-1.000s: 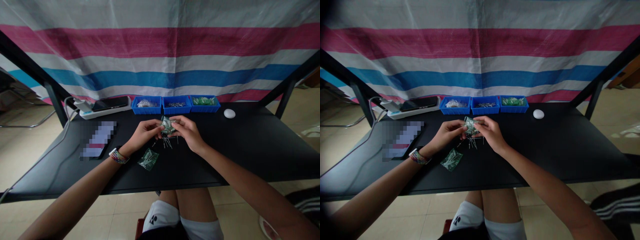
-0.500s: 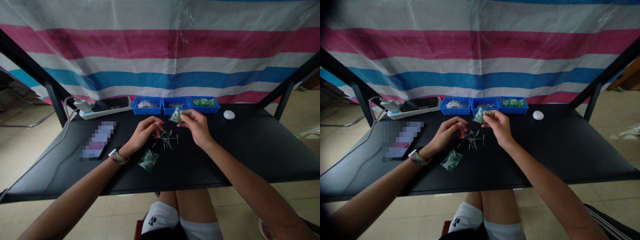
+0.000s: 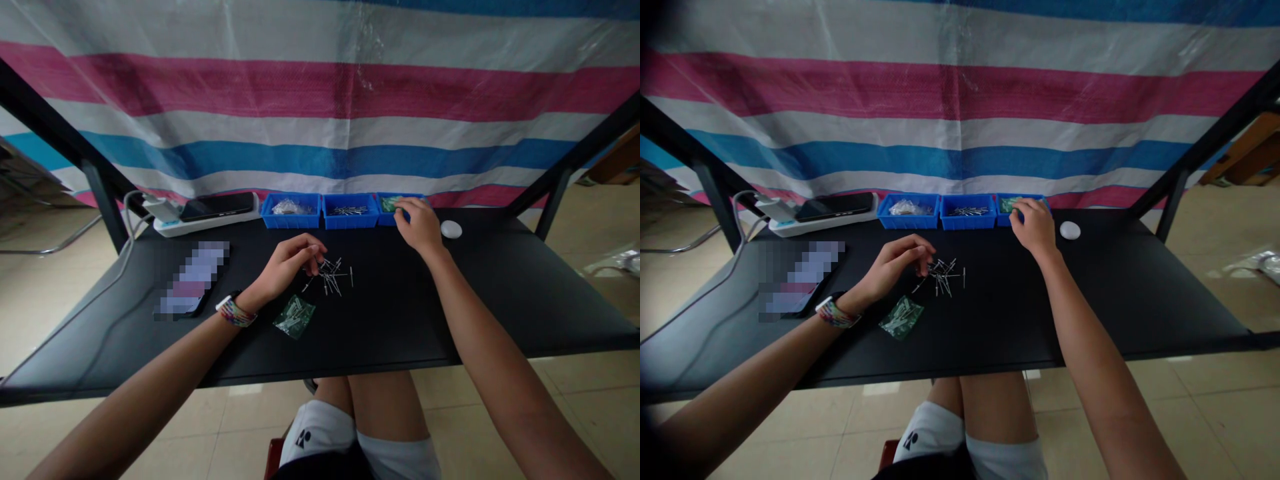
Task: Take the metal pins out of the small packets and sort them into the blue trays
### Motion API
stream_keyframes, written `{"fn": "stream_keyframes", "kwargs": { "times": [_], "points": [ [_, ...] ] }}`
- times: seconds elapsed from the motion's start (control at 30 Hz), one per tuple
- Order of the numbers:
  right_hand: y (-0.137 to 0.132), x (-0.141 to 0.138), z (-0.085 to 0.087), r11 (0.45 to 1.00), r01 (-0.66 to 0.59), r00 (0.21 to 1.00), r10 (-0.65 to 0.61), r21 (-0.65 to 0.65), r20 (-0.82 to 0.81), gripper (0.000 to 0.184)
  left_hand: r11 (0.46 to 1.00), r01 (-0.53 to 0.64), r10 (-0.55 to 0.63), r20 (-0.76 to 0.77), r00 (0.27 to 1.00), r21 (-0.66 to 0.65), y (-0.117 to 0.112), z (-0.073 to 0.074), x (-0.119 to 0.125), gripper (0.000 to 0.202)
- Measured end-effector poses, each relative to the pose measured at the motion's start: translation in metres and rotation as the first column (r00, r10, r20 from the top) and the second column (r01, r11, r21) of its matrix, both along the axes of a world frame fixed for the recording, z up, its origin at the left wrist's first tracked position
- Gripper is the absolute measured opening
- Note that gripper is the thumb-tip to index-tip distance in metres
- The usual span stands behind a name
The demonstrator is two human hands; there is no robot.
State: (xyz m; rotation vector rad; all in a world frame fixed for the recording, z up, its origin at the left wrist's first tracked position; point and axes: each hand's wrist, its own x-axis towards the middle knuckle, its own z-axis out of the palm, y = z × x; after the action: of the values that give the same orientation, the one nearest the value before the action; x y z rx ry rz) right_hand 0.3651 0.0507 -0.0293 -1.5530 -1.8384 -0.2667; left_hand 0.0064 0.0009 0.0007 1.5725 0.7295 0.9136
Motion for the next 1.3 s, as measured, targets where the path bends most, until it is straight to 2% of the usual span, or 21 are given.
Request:
{"fn": "stream_keyframes", "kwargs": {
  "times": [0.1,0.2,0.27,0.3,0.33,0.37,0.43,0.47,0.53,0.63,0.87,1.0,1.13,1.3],
  "points": [
    [-0.001,-0.005,0.003,0.999,-0.010,1.000,0.011,0.047,-0.007,0.030,1.000,-0.025,0.025,0.003,1.000,0.003,0.002,0.000,-0.001,0.027],
    [-0.009,-0.018,0.013,0.995,-0.021,0.997,0.028,0.099,-0.068,0.026,0.996,-0.078,0.080,-0.042,0.996,0.049,0.004,-0.001,-0.004,0.023],
    [-0.019,-0.034,0.021,0.992,-0.105,0.986,0.113,0.067,-0.125,0.022,0.982,-0.096,0.119,-0.142,0.983,0.162,0.005,-0.002,-0.006,0.019],
    [-0.025,-0.043,0.025,0.978,-0.209,0.965,0.207,0.009,-0.163,0.020,0.967,-0.091,0.143,-0.213,0.967,0.239,0.005,-0.002,-0.007,0.018],
    [-0.032,-0.051,0.028,0.938,-0.338,0.924,0.317,-0.070,-0.215,0.020,0.946,-0.071,0.167,-0.288,0.943,0.317,0.005,-0.003,-0.007,0.017],
    [-0.038,-0.059,0.030,0.872,-0.464,0.871,0.417,-0.155,-0.261,0.020,0.920,-0.041,0.192,-0.356,0.915,0.391,0.005,-0.004,-0.008,0.018],
    [-0.049,-0.072,0.031,0.735,-0.619,0.780,0.537,-0.275,-0.321,0.022,0.862,0.030,0.230,-0.443,0.867,0.506,0.005,-0.006,-0.009,0.022],
    [-0.053,-0.076,0.031,0.682,-0.658,0.751,0.568,-0.319,-0.336,0.024,0.839,0.063,0.235,-0.464,0.854,0.541,0.005,-0.007,-0.009,0.024],
    [-0.058,-0.081,0.029,0.610,-0.692,0.721,0.598,-0.386,-0.349,0.028,0.813,0.121,0.216,-0.487,0.846,0.570,0.007,-0.010,-0.009,0.028],
    [-0.060,-0.084,0.027,0.555,-0.700,0.710,0.608,-0.449,-0.355,0.032,0.821,0.190,0.141,-0.513,0.847,0.539,0.008,-0.013,-0.008,0.035],
    [-0.056,-0.080,0.025,0.554,-0.662,0.743,0.572,-0.504,-0.347,0.021,0.820,0.299,0.048,-0.578,0.815,0.489,0.010,-0.017,-0.011,0.046],
    [-0.051,-0.070,0.025,0.580,-0.641,0.765,0.541,-0.503,-0.351,0.019,0.843,0.315,-0.005,-0.580,0.814,0.435,0.007,-0.018,-0.009,0.047],
    [-0.048,-0.065,0.029,0.633,-0.636,0.770,0.485,-0.441,-0.414,0.012,0.856,0.334,-0.062,-0.564,0.823,0.394,0.002,-0.017,-0.005,0.046],
    [-0.052,-0.073,0.032,0.654,-0.693,0.690,0.481,-0.302,-0.541,0.003,0.887,0.286,-0.077,-0.495,0.866,0.362,0.001,-0.015,-0.002,0.044]
  ]
}}
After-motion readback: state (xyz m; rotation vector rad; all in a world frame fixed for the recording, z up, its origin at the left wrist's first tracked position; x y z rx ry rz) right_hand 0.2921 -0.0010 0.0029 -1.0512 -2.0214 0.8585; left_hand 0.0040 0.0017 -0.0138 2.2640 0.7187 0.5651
